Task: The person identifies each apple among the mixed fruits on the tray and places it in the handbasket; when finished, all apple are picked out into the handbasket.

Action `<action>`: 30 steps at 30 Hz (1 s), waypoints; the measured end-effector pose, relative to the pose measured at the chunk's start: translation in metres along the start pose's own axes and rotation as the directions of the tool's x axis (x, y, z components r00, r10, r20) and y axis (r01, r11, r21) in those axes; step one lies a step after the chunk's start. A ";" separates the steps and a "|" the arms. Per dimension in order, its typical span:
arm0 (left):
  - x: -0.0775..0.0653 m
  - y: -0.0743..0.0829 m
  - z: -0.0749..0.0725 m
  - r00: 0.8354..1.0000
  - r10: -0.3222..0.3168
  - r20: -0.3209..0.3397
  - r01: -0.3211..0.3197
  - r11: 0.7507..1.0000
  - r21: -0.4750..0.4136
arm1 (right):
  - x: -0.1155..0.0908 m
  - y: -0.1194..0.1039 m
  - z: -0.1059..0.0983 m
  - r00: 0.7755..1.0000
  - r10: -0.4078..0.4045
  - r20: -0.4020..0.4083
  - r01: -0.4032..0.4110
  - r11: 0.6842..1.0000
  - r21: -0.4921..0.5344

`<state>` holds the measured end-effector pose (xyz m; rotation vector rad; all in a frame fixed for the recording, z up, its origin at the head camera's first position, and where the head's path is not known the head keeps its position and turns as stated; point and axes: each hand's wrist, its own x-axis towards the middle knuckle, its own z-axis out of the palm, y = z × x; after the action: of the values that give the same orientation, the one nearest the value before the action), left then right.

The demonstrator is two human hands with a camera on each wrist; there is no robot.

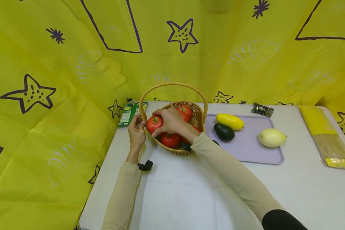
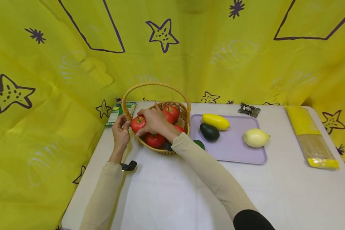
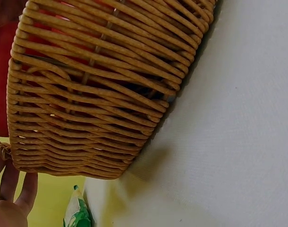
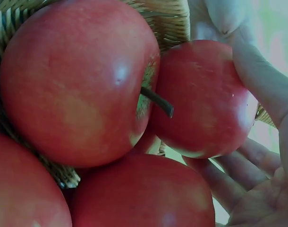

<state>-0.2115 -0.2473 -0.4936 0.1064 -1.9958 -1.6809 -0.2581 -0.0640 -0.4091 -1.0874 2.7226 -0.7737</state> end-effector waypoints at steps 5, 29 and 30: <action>0.002 0.000 0.000 1.000 -0.004 -0.004 0.004 1.000 0.011 | 0.001 0.000 0.001 1.000 -0.008 0.009 0.009 0.999 -0.043; 0.000 -0.003 -0.001 1.000 0.012 0.028 -0.013 0.999 0.031 | 0.002 0.003 0.010 0.998 0.015 0.054 -0.001 0.969 -0.248; 0.000 -0.003 -0.001 1.000 0.012 0.024 -0.013 0.999 0.029 | 0.000 0.004 0.007 0.999 0.003 0.047 0.008 0.974 -0.225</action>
<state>-0.2120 -0.2489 -0.4963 0.0841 -2.0349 -1.6532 -0.2586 -0.0645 -0.4175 -1.1342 2.8217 -0.4403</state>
